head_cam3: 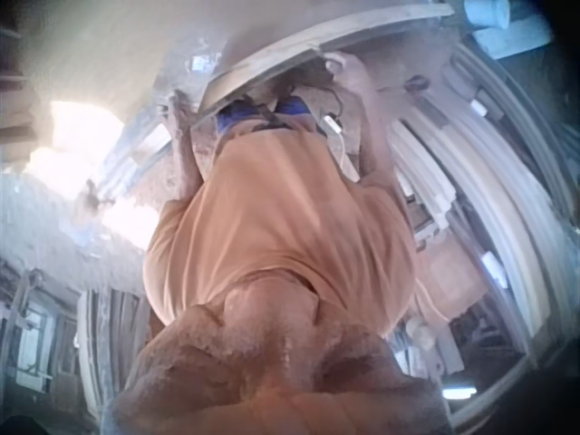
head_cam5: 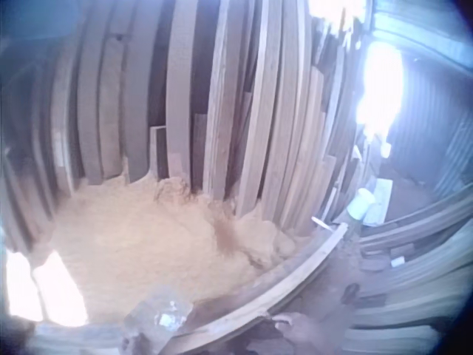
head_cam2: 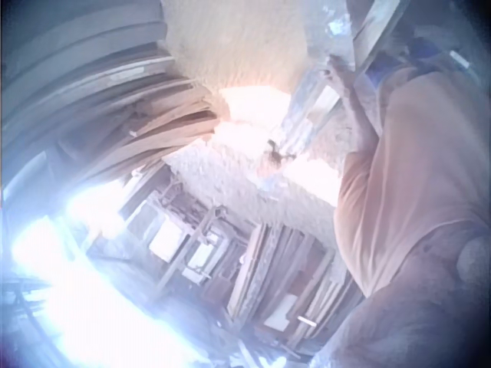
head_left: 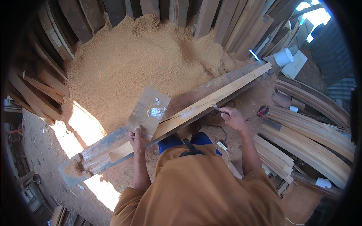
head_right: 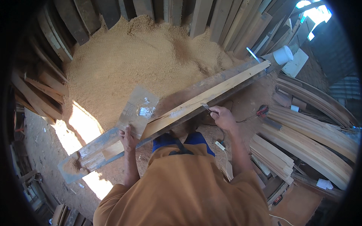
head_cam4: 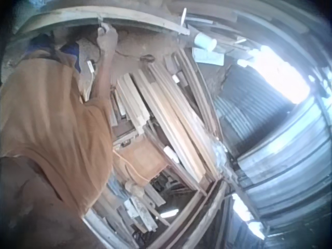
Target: The person applies wood filler onto wooden boards using a putty knife and a handheld board, spreading and smoothing the filler along the surfaces.
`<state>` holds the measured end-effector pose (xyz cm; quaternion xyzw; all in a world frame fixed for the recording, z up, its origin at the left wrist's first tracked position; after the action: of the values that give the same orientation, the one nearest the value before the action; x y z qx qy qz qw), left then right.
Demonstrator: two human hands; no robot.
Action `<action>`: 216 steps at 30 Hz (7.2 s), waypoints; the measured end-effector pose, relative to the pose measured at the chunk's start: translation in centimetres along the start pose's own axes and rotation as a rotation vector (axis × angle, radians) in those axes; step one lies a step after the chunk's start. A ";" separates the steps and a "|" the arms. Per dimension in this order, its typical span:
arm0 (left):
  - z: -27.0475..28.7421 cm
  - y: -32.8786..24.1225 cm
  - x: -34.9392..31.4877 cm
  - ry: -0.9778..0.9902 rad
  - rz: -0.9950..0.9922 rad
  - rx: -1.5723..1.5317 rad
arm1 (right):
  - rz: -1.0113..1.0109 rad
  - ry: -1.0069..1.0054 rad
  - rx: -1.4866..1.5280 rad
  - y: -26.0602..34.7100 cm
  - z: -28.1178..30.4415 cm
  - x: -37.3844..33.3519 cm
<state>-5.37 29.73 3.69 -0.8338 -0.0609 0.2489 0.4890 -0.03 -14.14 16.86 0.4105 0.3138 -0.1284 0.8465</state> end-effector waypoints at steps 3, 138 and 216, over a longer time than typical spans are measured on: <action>0.0 0.8 0.2 -0.007 -0.094 0.088 | 0.242 -0.363 -0.396 -1.8 -1.2 0.4; -0.3 1.4 0.8 0.052 -0.204 0.279 | -0.053 0.080 -0.727 10.2 -9.5 3.5; -1.4 1.0 0.3 -0.168 -0.295 0.403 | 0.008 -0.154 -0.522 -7.0 12.5 6.4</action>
<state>-4.60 28.24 3.30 -0.6782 -0.1715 0.2504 0.6693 6.95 -28.00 14.34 0.1686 0.2692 -0.0706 0.9456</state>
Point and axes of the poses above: each hand's wrist, its own x-axis towards the middle knuckle, its own z-axis out of the back of the hand, y = z × x, the point moved 2 cm from there along x, towards the middle knuckle, and after that the axes turned 1 degree about x, right-handed, at the moved point
